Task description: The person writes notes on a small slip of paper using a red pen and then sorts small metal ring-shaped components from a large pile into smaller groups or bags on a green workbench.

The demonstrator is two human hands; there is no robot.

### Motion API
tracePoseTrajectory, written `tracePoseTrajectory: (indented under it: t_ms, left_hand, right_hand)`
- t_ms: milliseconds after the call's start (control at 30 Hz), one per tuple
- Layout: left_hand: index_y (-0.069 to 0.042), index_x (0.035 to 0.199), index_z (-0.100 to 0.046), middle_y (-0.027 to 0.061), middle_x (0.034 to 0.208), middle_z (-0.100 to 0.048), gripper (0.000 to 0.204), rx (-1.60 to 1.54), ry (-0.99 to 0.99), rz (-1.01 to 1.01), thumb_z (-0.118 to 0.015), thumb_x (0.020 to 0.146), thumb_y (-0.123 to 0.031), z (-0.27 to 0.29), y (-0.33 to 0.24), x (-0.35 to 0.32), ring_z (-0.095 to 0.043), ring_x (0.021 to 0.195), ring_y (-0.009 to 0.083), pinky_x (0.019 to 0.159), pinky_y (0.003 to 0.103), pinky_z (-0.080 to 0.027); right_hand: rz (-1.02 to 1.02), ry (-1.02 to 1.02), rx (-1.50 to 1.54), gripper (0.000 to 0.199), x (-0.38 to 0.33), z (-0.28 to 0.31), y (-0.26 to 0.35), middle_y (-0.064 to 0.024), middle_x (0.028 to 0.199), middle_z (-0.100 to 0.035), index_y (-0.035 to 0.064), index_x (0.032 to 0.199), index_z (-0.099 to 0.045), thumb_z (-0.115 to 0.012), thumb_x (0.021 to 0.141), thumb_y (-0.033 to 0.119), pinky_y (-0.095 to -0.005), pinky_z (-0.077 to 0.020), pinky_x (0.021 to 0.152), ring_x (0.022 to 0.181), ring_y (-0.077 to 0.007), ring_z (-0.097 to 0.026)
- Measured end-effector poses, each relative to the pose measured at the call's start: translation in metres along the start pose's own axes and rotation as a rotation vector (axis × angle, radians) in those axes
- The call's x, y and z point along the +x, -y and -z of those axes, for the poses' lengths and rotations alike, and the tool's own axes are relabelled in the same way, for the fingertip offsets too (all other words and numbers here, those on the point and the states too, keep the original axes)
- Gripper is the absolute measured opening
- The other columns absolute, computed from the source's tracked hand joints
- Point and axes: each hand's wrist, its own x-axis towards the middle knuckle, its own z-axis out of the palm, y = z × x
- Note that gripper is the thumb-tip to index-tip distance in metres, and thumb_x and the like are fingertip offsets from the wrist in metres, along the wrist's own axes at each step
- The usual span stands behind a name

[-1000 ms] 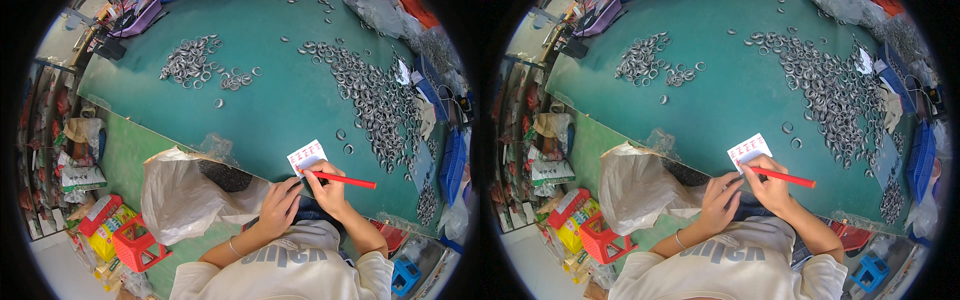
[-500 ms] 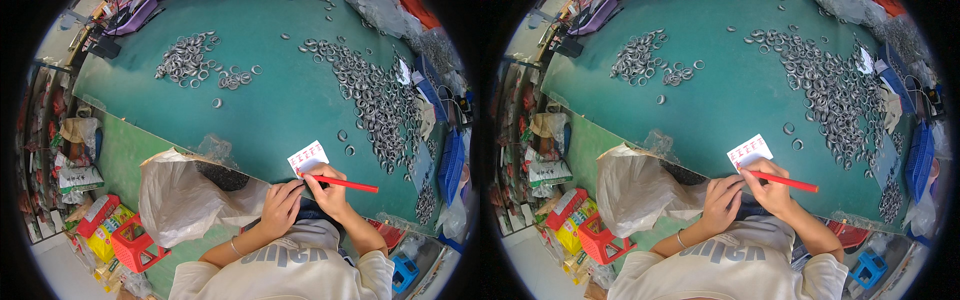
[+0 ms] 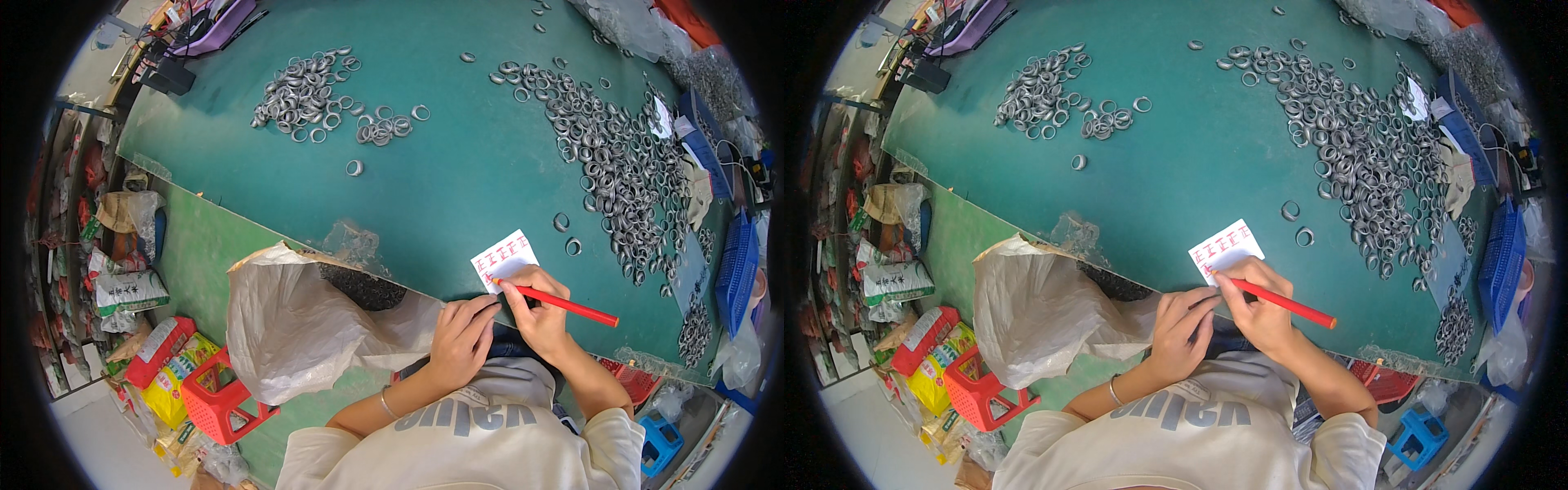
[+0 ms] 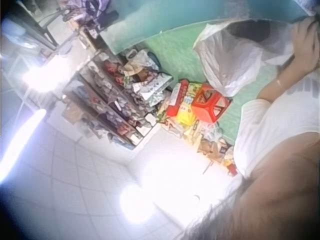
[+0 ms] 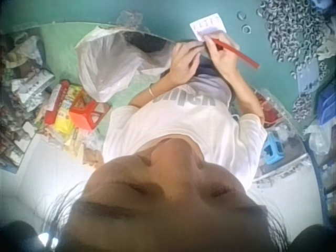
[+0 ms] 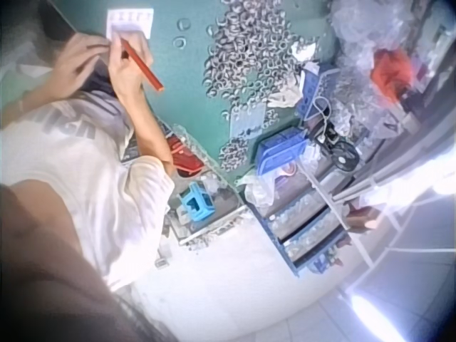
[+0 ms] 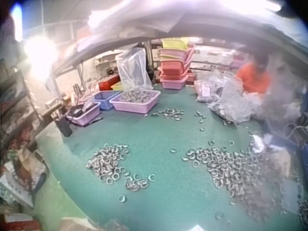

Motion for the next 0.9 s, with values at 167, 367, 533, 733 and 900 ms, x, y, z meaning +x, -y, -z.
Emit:
tracePoseTrajectory:
  t_ms: [167,367,533,733,900]
  left_hand:
    - [0.004,0.107,-0.063,0.0111,0.115,-0.060,0.029,0.009,0.003,-0.018,-0.063,0.078,0.003,-0.0008,0.0021,-0.0014,-0.055,0.094,0.0291,0.083,0.039,-0.044]
    - [0.003,0.108,-0.063,0.0107,0.115,-0.060,0.029,0.009,-0.003,-0.029,-0.063,0.079,0.003,-0.0006,0.0023,0.0000,-0.055,0.095,0.0283,0.082,0.039,-0.044]
    - [0.002,0.108,-0.064,0.0102,0.114,-0.060,0.029,0.012,-0.003,-0.012,-0.063,0.079,0.003,-0.0004,0.0019,-0.0017,-0.056,0.095,0.0280,0.082,0.038,-0.043]
    - [0.002,0.108,-0.064,0.0098,0.114,-0.061,0.029,0.002,-0.008,-0.010,-0.063,0.078,0.003,-0.0011,0.0003,-0.0009,-0.056,0.095,0.0278,0.082,0.038,-0.043]
    - [0.001,0.108,-0.064,0.0095,0.114,-0.061,0.029,0.006,-0.014,-0.012,-0.063,0.079,0.003,-0.0010,0.0006,-0.0014,-0.056,0.095,0.0274,0.082,0.038,-0.043]
  right_hand:
    - [0.003,-0.001,0.060,0.006,-0.0002,-0.0002,-0.0022,-0.0083,0.072,-0.063,-0.0002,0.079,-0.064,-0.070,0.081,0.000,-0.0274,-0.0436,0.053,0.059,-0.0166,-0.057]
    - [0.015,0.055,0.049,0.006,-0.0001,-0.0001,-0.0014,-0.0087,0.072,-0.063,-0.0005,0.080,-0.064,-0.070,0.081,-0.001,-0.0274,-0.0442,0.053,0.060,-0.0167,-0.057]
    - [0.023,0.018,0.011,0.007,-0.0006,-0.0013,-0.0010,-0.0084,0.071,-0.062,-0.0008,0.078,-0.063,-0.070,0.081,-0.001,-0.0281,-0.0434,0.053,0.058,-0.0171,-0.056]
    - [0.012,-0.004,-0.006,0.008,-0.0005,0.0004,0.0003,-0.0085,0.070,-0.061,-0.0006,0.078,-0.062,-0.069,0.081,-0.001,-0.0286,-0.0430,0.053,0.058,-0.0181,-0.055]
    - [-0.059,-0.023,0.049,0.006,-0.0015,0.0013,0.0000,-0.0062,0.070,-0.062,-0.0002,0.079,-0.063,-0.069,0.082,-0.001,-0.0260,-0.0412,0.052,0.059,-0.0129,-0.053]
